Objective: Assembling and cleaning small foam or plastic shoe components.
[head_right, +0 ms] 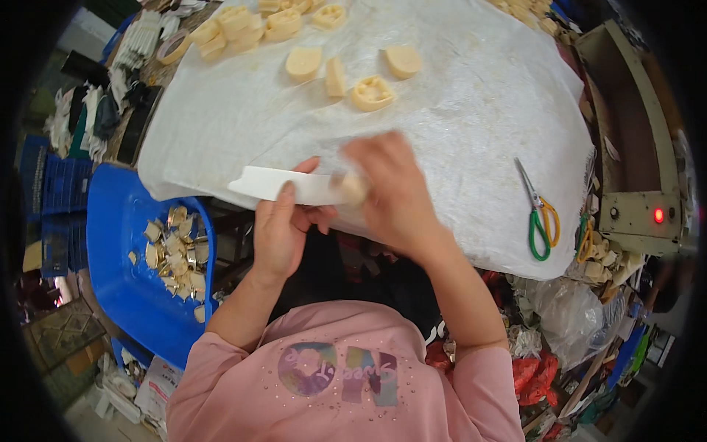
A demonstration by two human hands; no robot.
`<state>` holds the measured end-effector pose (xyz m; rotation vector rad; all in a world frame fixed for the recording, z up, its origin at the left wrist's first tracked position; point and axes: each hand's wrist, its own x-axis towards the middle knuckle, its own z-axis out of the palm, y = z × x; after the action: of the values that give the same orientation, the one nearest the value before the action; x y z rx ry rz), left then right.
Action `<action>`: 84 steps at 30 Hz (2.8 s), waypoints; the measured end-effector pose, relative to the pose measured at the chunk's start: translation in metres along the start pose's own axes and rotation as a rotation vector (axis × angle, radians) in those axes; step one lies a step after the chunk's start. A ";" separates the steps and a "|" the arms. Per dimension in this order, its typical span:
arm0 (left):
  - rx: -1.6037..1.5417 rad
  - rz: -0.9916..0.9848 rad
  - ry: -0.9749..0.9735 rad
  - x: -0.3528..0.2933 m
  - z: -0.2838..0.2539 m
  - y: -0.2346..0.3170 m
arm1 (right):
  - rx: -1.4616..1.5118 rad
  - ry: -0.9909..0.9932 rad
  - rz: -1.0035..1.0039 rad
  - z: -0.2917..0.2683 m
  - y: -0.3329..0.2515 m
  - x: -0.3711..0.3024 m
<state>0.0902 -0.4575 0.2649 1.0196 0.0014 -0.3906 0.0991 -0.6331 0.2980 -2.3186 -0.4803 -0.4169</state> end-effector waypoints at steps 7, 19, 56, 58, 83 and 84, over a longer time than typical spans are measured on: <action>0.040 0.191 -0.028 0.027 0.009 -0.008 | -0.123 -0.110 0.076 -0.004 0.087 0.061; 0.945 0.533 -0.266 0.028 0.014 -0.020 | 0.397 0.067 0.420 -0.014 0.111 0.077; -0.201 -0.101 -0.204 -0.030 0.064 -0.007 | 0.208 0.530 -0.152 -0.008 -0.025 -0.079; -0.222 -0.090 -0.234 -0.030 0.062 -0.007 | 0.210 0.545 -0.167 -0.007 -0.026 -0.079; 0.065 -0.060 -0.185 -0.040 0.068 -0.010 | -0.013 0.482 -0.130 -0.008 -0.018 -0.083; 0.082 -0.040 -0.179 -0.042 0.069 -0.011 | -0.021 0.497 -0.135 -0.007 -0.019 -0.083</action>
<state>0.0357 -0.5065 0.3003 1.0639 -0.1563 -0.5202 0.0162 -0.6434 0.2787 -2.1030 -0.3839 -1.0329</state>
